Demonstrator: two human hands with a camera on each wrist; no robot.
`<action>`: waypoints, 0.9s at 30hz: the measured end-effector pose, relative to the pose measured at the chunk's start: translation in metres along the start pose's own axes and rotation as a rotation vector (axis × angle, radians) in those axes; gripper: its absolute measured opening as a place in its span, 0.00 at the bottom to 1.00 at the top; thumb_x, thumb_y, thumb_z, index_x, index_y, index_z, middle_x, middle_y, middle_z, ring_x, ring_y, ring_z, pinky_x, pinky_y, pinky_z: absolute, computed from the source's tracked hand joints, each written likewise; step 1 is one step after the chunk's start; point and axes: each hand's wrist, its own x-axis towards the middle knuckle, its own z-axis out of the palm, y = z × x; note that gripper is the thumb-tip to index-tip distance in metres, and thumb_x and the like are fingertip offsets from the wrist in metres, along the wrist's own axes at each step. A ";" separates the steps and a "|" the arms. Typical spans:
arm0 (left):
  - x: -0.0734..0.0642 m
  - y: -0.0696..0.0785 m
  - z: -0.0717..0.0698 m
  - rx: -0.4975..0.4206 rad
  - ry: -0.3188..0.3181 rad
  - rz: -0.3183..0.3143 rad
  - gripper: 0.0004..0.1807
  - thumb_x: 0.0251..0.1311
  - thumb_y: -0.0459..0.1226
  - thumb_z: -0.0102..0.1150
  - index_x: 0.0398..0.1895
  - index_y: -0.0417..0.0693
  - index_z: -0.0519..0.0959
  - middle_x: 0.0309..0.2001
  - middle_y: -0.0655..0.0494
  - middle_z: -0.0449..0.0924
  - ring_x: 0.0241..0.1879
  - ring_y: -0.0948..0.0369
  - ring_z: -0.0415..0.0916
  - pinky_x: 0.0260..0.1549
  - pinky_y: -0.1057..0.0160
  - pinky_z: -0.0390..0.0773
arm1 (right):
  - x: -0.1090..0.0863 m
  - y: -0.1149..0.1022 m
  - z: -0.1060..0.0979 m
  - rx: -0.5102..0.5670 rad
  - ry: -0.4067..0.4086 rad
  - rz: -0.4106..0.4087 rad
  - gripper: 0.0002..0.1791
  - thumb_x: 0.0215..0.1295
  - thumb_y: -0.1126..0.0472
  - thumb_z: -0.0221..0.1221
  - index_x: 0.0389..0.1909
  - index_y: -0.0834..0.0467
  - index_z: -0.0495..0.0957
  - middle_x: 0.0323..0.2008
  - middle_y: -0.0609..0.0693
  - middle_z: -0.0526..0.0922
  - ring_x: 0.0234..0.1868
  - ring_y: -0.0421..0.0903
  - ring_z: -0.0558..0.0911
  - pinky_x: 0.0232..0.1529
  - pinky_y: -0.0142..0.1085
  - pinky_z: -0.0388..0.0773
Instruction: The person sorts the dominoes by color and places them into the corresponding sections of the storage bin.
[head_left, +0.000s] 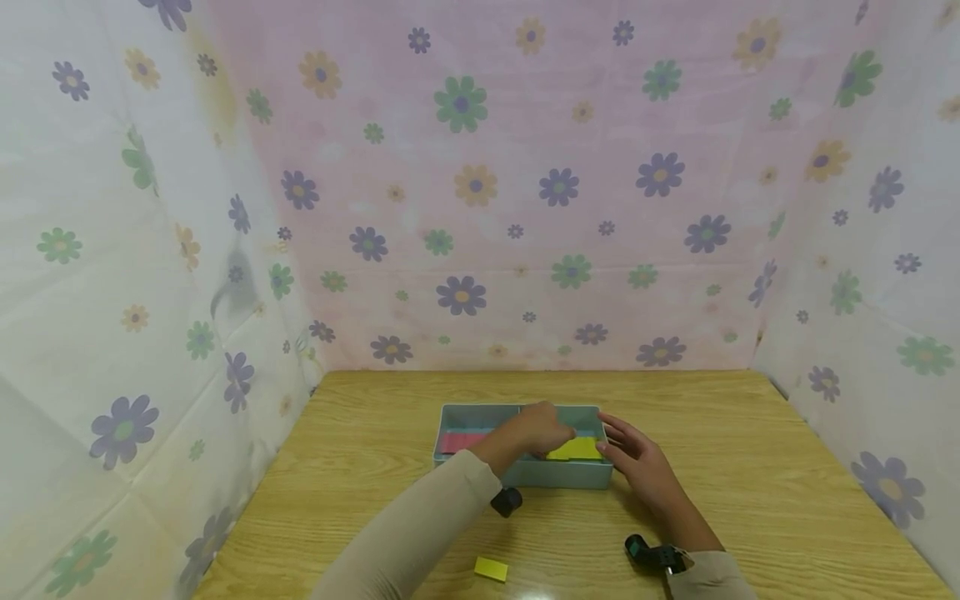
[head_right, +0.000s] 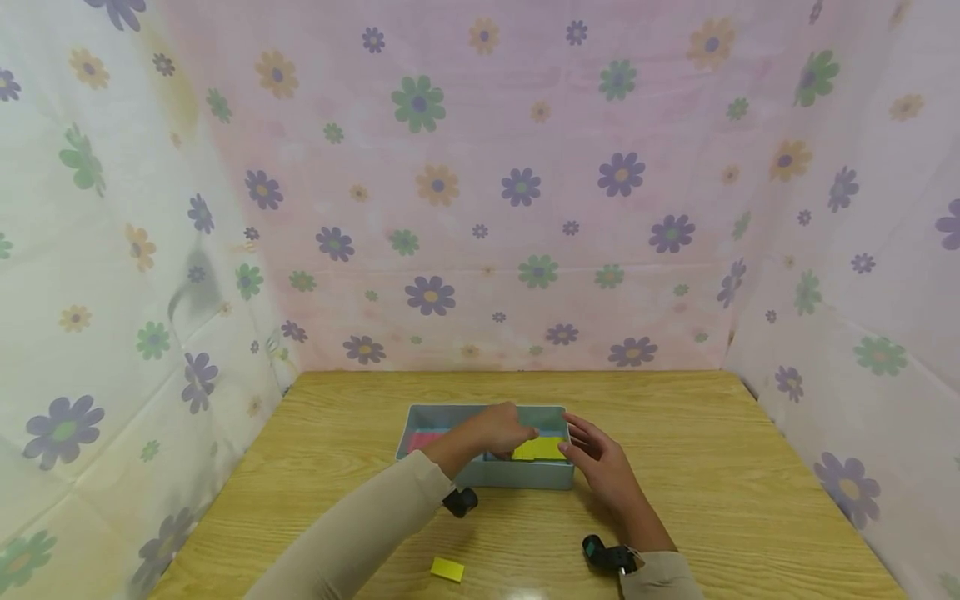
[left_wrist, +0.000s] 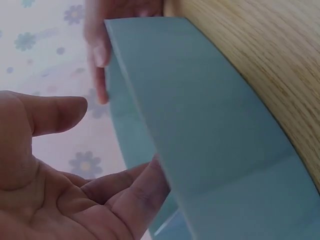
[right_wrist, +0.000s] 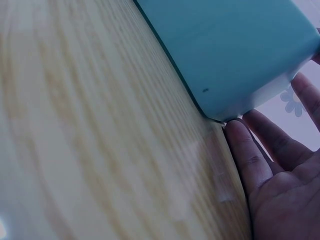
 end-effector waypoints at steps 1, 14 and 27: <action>-0.003 0.000 -0.002 -0.006 0.001 0.012 0.23 0.74 0.51 0.56 0.36 0.38 0.81 0.14 0.56 0.66 0.14 0.58 0.64 0.24 0.56 0.77 | 0.000 0.000 0.000 0.000 0.001 0.001 0.33 0.75 0.43 0.59 0.78 0.39 0.65 0.76 0.61 0.67 0.73 0.62 0.71 0.62 0.48 0.81; -0.048 -0.030 -0.021 -0.228 0.076 0.111 0.33 0.69 0.56 0.62 0.64 0.40 0.75 0.39 0.53 0.87 0.37 0.54 0.86 0.43 0.50 0.87 | -0.002 -0.002 0.000 -0.003 -0.004 0.021 0.33 0.75 0.42 0.59 0.78 0.38 0.64 0.76 0.60 0.67 0.74 0.62 0.71 0.63 0.50 0.81; -0.085 -0.076 -0.030 -0.323 0.137 0.261 0.22 0.64 0.48 0.70 0.55 0.46 0.80 0.45 0.57 0.82 0.43 0.60 0.80 0.41 0.58 0.84 | -0.003 -0.004 0.000 -0.002 -0.011 0.033 0.35 0.74 0.40 0.59 0.79 0.40 0.63 0.77 0.60 0.66 0.74 0.61 0.70 0.64 0.51 0.80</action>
